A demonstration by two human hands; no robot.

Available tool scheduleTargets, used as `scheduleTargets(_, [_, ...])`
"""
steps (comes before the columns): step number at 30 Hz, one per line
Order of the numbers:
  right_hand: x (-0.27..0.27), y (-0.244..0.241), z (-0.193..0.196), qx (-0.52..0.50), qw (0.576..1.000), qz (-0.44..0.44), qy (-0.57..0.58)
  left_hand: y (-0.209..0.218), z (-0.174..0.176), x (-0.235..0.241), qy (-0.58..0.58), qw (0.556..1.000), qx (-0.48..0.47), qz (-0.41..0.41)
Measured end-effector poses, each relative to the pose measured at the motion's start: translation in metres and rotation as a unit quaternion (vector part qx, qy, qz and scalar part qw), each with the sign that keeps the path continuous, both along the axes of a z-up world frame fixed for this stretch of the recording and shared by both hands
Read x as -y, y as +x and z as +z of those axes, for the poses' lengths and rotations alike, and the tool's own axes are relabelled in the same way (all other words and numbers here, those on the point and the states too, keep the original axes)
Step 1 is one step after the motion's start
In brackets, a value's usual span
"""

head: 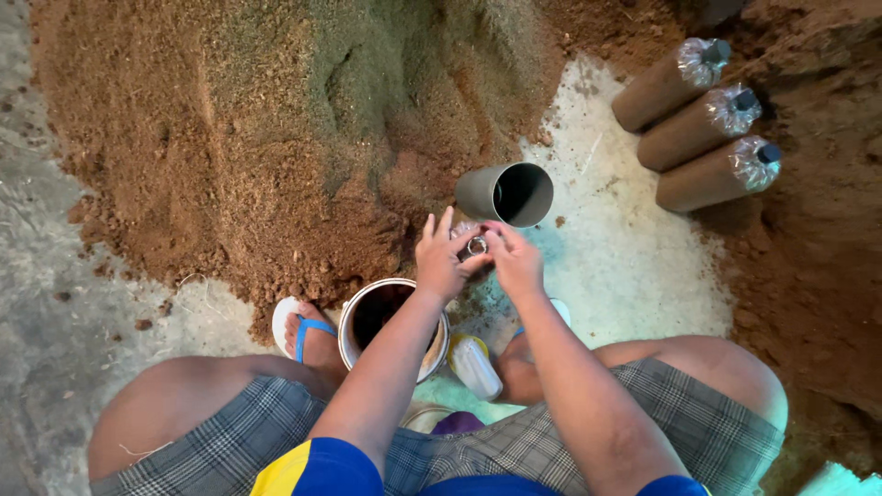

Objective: The person scoops soil from a large pile into a cylindrical pot, places a plastic bag inside, and adds small dark objects from a bucket. They then seal the top of the pot with a plastic bag and place it with other finished pots.

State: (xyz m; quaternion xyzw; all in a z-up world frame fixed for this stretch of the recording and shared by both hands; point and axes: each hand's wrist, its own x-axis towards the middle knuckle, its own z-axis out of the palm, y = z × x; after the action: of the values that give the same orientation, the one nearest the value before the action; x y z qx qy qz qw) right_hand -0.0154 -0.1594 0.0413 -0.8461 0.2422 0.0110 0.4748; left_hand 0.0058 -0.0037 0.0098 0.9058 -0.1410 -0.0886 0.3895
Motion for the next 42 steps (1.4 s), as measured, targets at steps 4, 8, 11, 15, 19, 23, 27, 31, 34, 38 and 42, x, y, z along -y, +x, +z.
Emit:
scheduleTargets(4, [0.003,-0.011,-0.023,0.062,0.996,0.027,-0.062,0.007,-0.011,0.000,-0.032,0.999,-0.015,0.001])
scheduleTargets(8, [0.012,-0.005,-0.034,0.141,0.978,0.087,-0.127,0.024,-0.038,0.007,-0.048,0.997,-0.061,-0.002])
scheduleTargets(11, [0.016,-0.001,-0.031,0.156,0.972,0.101,-0.143,0.027,-0.049,0.012,-0.066,0.995,-0.070,-0.001])
scheduleTargets(15, [0.018,0.004,-0.026,0.154,0.969,0.123,-0.148,0.030,-0.057,0.016,-0.112,0.990,-0.084,0.002])
scheduleTargets(19, [0.018,0.014,-0.035,0.144,0.969,0.123,-0.157,0.037,-0.068,0.021,-0.136,0.987,-0.083,0.002])
scheduleTargets(23, [0.015,0.014,-0.037,0.081,0.972,0.143,-0.169,0.033,-0.090,0.023,-0.148,0.984,-0.095,0.005])
scheduleTargets(27, [0.009,0.010,-0.032,0.069,0.961,0.159,-0.214,0.031,-0.079,0.020,-0.151,0.984,-0.096,0.010])
scheduleTargets(31, [0.012,0.010,-0.032,0.029,0.992,0.083,-0.086,0.027,-0.065,0.021,-0.124,0.989,-0.084,0.006])
scheduleTargets(34, [0.005,-0.001,-0.029,-0.072,0.995,-0.062,-0.011,0.019,-0.048,0.016,-0.147,0.985,-0.093,0.012])
scheduleTargets(38, [0.006,-0.010,-0.009,-0.194,0.949,-0.141,0.204,0.016,-0.040,0.012,-0.138,0.987,-0.079,0.002])
scheduleTargets(42, [0.010,-0.011,-0.001,-0.248,0.902,-0.118,0.333,0.012,-0.003,0.002,-0.120,0.985,-0.121,-0.017])
